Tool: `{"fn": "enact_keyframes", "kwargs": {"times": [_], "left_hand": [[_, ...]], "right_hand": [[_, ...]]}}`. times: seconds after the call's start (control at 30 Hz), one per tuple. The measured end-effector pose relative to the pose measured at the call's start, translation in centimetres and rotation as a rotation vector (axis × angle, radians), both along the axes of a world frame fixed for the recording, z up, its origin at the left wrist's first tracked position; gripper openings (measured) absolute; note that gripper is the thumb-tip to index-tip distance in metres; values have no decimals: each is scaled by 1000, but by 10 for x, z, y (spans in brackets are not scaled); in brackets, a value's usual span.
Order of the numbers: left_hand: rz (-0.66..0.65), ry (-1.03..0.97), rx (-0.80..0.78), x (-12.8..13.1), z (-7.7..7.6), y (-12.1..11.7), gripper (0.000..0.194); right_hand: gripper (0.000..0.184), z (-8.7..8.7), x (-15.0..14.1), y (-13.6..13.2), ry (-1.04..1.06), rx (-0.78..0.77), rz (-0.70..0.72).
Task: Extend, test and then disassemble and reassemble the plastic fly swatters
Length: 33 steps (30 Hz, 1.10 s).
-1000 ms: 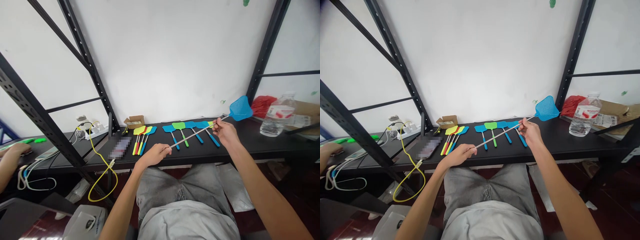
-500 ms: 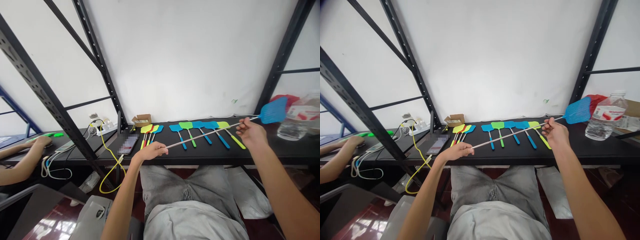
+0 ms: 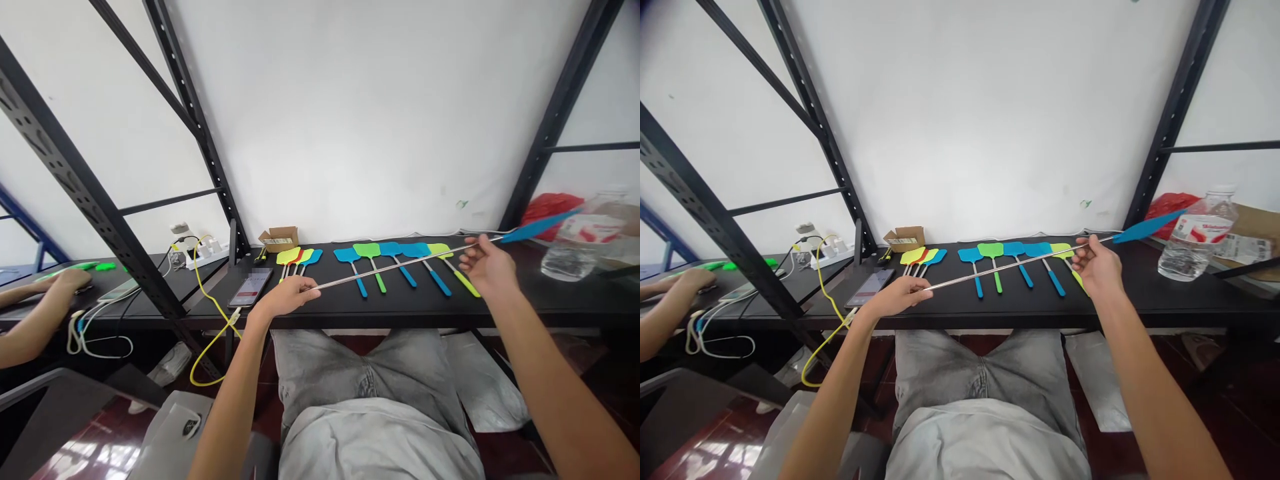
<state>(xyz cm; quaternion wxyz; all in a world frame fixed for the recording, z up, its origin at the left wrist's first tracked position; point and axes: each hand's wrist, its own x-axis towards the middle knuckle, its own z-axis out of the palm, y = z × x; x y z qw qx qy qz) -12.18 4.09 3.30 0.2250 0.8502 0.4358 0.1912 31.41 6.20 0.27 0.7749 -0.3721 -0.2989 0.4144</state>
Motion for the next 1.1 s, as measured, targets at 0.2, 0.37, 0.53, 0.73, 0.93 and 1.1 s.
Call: {"fn": "enact_keyframes", "kwargs": {"times": [0.2, 0.37, 0.53, 0.73, 0.93, 1.1], "left_hand": [[69, 24, 195, 14, 3, -7, 31], [60, 34, 258, 32, -1, -12, 34], [62, 33, 315, 41, -1, -15, 38], [9, 5, 276, 37, 4, -15, 47], [-20, -17, 243, 23, 6, -11, 49], [-35, -31, 195, 16, 6, -9, 50]], "right_hand": [[37, -3, -26, 4, -126, 30, 78], [40, 0, -65, -4, -164, 59, 219], [38, 0, -85, -8, -210, 99, 277], [40, 2, -78, -5, -233, 100, 182], [42, 5, -64, -3, -169, 104, 124], [44, 4, -54, 0, -137, 83, 112]]}}
